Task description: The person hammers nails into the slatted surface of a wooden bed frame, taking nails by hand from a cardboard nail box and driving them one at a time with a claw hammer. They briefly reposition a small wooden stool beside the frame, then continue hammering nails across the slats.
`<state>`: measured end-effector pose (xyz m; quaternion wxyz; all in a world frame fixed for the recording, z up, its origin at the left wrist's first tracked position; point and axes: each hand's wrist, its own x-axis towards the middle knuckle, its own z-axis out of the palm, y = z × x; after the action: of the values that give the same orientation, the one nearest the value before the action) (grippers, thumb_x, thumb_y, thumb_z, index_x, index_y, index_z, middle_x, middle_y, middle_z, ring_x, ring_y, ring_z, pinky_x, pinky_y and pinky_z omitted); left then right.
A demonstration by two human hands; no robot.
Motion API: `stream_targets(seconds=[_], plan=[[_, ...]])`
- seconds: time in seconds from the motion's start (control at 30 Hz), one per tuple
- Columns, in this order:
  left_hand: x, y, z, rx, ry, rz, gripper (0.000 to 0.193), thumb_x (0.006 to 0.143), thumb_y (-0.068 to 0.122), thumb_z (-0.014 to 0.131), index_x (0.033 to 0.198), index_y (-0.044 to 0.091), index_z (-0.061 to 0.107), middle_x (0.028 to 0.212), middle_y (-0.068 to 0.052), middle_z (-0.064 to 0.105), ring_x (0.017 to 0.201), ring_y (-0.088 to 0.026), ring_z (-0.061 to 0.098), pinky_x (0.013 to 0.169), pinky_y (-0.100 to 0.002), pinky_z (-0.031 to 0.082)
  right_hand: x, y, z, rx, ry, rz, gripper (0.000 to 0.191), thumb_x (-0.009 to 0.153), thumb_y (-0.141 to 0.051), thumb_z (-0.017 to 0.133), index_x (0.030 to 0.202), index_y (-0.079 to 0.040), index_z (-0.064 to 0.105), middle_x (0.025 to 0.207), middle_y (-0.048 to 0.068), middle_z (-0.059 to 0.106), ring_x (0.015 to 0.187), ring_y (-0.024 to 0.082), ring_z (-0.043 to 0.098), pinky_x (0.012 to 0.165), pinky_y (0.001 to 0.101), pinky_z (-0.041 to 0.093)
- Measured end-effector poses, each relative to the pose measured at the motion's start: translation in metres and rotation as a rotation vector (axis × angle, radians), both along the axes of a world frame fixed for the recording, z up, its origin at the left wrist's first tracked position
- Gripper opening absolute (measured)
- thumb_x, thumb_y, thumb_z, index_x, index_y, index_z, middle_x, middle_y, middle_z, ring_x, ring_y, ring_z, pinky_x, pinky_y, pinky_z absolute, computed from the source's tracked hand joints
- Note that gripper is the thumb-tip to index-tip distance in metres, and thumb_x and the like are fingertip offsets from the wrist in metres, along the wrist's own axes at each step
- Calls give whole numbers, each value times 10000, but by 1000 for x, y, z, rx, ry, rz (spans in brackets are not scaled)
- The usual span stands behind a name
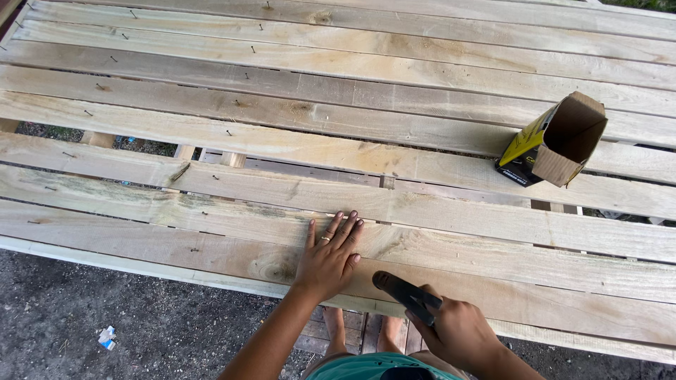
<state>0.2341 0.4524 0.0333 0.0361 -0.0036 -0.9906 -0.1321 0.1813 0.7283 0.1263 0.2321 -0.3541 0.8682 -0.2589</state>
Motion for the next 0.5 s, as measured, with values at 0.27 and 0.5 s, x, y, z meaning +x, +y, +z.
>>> stream_targets(seconds=[0.27, 0.5], plan=[[-36, -3, 16, 37, -244, 185, 601, 1041, 497, 464, 1524, 146, 404, 1570, -46, 386, 1500, -255, 318, 1264, -630, 139, -46, -2, -8, -24, 101, -268, 353, 910, -343, 630, 1100, -46, 629, 531, 104, 685, 423, 280, 696, 445, 419, 549], [-83, 13, 23, 69, 325, -52, 517, 918, 370, 626, 1325, 56, 566, 1472, -171, 486, 1385, -383, 422, 1085, -659, 263, -86, 12, -8, 33, 313, -383, 447, 909, -364, 654, 1210, -41, 582, 579, 163, 697, 527, 376, 704, 486, 474, 541]])
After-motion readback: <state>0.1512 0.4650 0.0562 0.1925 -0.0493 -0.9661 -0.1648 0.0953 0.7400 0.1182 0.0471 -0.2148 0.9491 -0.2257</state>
